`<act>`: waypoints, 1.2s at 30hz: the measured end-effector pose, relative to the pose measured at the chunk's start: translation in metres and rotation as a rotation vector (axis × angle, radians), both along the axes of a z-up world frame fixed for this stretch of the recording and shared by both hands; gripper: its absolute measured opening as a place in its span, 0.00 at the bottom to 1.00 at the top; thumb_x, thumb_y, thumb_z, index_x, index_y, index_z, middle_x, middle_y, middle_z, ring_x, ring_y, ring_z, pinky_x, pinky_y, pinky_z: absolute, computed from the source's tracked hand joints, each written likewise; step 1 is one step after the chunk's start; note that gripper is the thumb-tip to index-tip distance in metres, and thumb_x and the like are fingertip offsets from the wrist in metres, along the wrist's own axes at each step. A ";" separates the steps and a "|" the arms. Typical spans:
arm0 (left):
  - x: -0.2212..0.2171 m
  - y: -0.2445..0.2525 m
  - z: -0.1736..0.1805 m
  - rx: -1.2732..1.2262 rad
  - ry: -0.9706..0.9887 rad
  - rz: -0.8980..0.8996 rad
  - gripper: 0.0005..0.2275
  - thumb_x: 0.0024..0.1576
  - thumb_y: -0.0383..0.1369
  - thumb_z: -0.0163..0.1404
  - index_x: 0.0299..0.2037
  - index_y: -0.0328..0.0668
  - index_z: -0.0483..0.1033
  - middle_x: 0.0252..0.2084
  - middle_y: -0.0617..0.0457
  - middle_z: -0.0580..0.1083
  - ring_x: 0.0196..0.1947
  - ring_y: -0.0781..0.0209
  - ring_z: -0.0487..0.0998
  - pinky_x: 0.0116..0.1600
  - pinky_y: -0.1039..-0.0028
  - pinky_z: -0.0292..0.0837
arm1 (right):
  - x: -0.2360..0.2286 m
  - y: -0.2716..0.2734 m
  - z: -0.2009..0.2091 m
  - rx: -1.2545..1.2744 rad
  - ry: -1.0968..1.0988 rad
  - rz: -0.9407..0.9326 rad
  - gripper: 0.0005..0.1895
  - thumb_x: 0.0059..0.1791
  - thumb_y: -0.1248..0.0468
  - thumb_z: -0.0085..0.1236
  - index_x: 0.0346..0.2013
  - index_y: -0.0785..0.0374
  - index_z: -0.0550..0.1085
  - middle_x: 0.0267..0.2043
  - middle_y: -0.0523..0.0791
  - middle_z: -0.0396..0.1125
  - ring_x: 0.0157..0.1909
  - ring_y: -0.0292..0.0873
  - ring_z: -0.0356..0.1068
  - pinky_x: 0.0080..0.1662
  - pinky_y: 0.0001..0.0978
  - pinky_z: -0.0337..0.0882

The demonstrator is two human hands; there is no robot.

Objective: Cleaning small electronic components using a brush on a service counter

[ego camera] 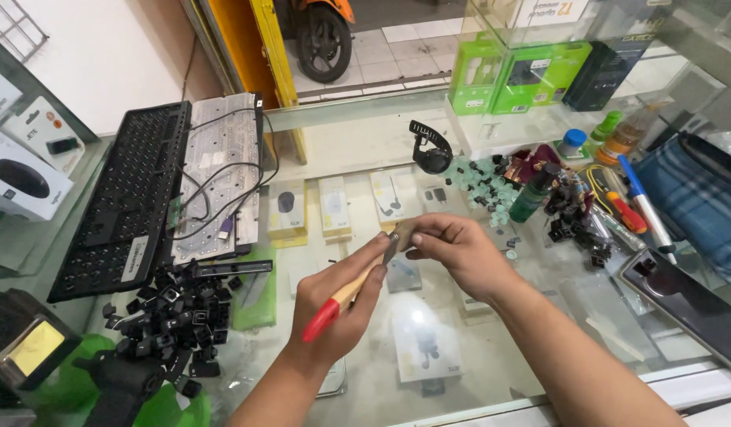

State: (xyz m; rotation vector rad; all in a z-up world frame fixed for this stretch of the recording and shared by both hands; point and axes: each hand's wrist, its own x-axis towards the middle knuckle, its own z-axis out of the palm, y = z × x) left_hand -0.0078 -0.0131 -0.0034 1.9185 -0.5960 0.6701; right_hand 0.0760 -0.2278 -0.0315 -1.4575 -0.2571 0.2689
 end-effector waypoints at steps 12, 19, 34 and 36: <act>0.003 -0.001 -0.001 0.050 0.053 0.029 0.12 0.62 0.31 0.51 0.54 0.40 0.80 0.53 0.50 0.82 0.48 0.59 0.87 0.50 0.76 0.82 | -0.002 0.002 0.001 0.032 -0.057 -0.003 0.08 0.55 0.66 0.54 0.48 0.64 0.74 0.44 0.48 0.76 0.45 0.43 0.77 0.50 0.37 0.78; -0.001 -0.002 0.001 -0.009 0.103 0.037 0.12 0.62 0.32 0.51 0.52 0.41 0.82 0.49 0.52 0.84 0.41 0.65 0.88 0.44 0.79 0.82 | -0.005 0.008 0.001 -0.004 -0.059 -0.034 0.11 0.55 0.66 0.51 0.50 0.66 0.77 0.44 0.48 0.76 0.47 0.43 0.76 0.54 0.39 0.80; 0.000 0.000 -0.001 -0.047 0.211 0.094 0.11 0.61 0.33 0.51 0.50 0.45 0.83 0.29 0.56 0.83 0.23 0.69 0.79 0.32 0.79 0.75 | -0.011 0.010 0.005 0.100 -0.007 0.018 0.06 0.54 0.67 0.54 0.42 0.67 0.73 0.40 0.54 0.78 0.43 0.48 0.80 0.56 0.40 0.80; 0.001 -0.001 -0.003 -0.024 0.298 0.067 0.11 0.60 0.33 0.52 0.50 0.46 0.84 0.26 0.59 0.83 0.18 0.72 0.73 0.28 0.79 0.70 | -0.009 0.009 0.005 0.109 -0.007 0.002 0.06 0.53 0.67 0.55 0.42 0.68 0.72 0.41 0.56 0.79 0.44 0.51 0.81 0.56 0.43 0.81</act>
